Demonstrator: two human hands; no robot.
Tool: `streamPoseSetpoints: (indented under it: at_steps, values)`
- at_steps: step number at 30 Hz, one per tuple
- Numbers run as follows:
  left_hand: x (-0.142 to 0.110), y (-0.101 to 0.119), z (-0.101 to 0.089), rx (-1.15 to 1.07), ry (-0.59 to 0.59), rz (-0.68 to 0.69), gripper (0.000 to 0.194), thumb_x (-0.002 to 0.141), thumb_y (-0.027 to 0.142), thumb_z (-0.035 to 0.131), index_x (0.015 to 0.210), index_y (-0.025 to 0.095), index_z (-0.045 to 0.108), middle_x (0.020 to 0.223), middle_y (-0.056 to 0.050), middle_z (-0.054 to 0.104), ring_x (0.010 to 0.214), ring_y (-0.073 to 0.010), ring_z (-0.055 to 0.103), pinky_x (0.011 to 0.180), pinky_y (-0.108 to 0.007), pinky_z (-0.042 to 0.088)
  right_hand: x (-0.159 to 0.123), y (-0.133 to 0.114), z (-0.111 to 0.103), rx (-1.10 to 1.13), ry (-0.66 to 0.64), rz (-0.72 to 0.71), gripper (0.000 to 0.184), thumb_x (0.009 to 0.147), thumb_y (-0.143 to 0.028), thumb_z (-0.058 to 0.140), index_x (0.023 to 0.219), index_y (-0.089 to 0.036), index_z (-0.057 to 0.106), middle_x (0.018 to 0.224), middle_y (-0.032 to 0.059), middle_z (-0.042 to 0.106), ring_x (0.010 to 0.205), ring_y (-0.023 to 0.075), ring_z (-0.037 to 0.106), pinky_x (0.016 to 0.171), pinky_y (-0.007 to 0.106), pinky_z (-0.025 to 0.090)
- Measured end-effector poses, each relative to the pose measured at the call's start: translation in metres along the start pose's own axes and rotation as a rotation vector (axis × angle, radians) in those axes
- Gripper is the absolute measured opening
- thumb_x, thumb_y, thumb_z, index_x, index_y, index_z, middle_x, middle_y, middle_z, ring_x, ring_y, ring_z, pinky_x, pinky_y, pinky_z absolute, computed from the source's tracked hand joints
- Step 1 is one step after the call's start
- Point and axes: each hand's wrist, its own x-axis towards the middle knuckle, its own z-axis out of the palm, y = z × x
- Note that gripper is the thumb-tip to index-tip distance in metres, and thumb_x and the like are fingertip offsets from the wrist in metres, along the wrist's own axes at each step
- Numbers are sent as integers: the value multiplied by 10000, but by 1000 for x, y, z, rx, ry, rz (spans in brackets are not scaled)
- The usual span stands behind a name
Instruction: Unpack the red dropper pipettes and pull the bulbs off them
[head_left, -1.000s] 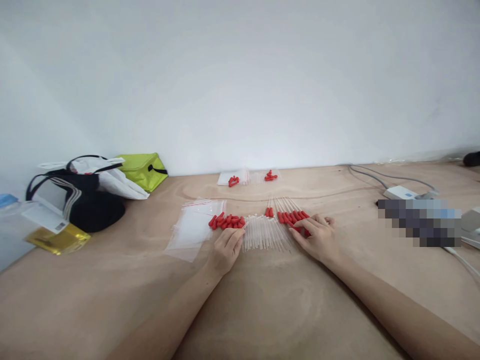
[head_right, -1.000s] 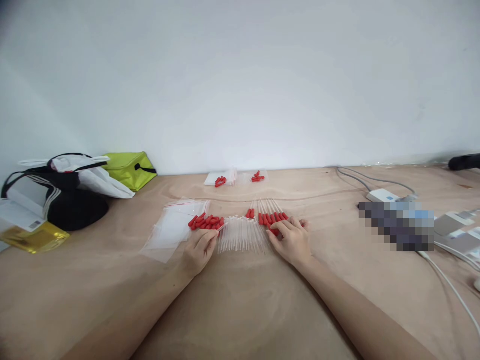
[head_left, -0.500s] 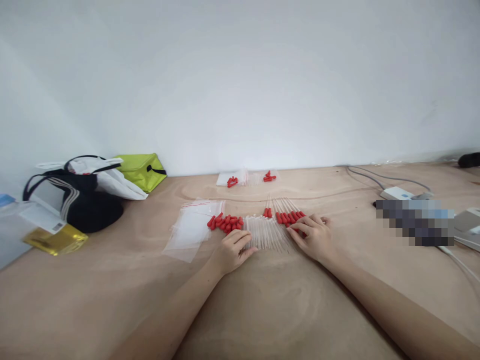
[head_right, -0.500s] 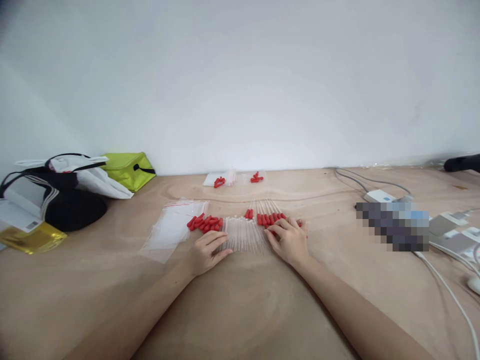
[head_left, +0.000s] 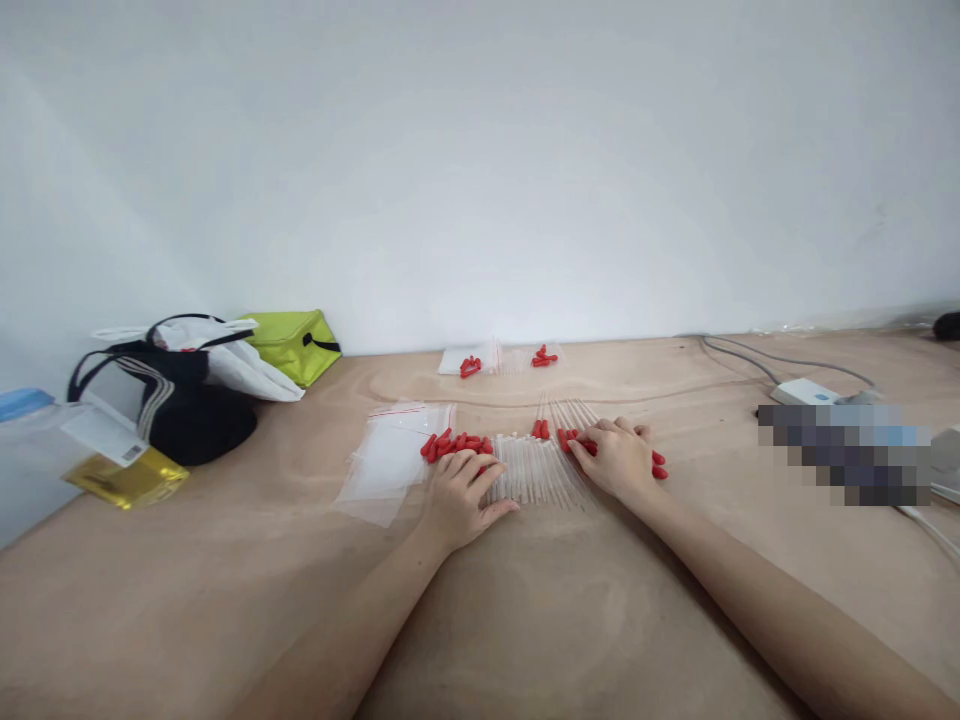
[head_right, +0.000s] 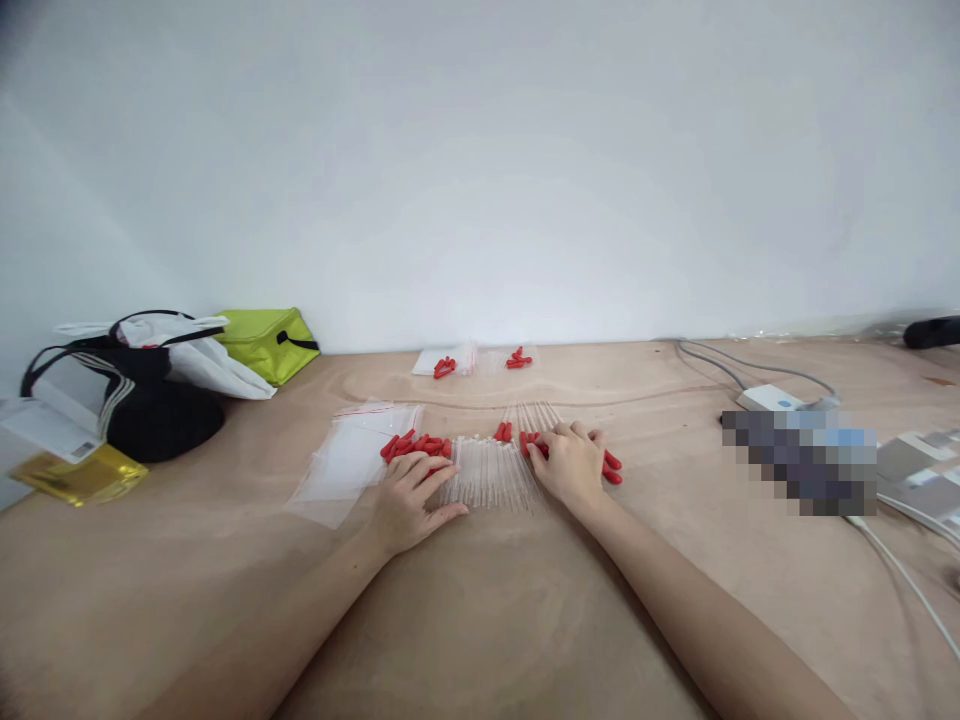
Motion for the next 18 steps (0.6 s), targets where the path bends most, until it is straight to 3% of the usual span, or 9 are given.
streamPoseSetpoints:
  at_steps: [9,15,18]
  values:
    - [0,-5,-3,102,128,-89,267,768,339,566,980,181,603,899,-61,634,855,-209,523,796,-359,390,-10,4,-3,160,218,47,266,831,-318,423,714,-194,627,715,44,659,744,189,520,725,353,214]
    - [1,0,-7,221,169,-51,310,804,296,517,1086,176,563,1085,-114,577,1022,-242,488,885,-395,356,-28,-10,-8,400,238,-253,149,829,-257,467,802,-212,607,764,0,667,810,163,536,785,339,240]
    - [2,7,-8,235,183,-3,258,820,292,504,1057,227,584,1083,-84,592,1034,-228,489,914,-414,308,-34,-22,-10,490,230,-396,130,829,-228,473,822,-223,603,779,-13,665,803,148,530,798,336,246]
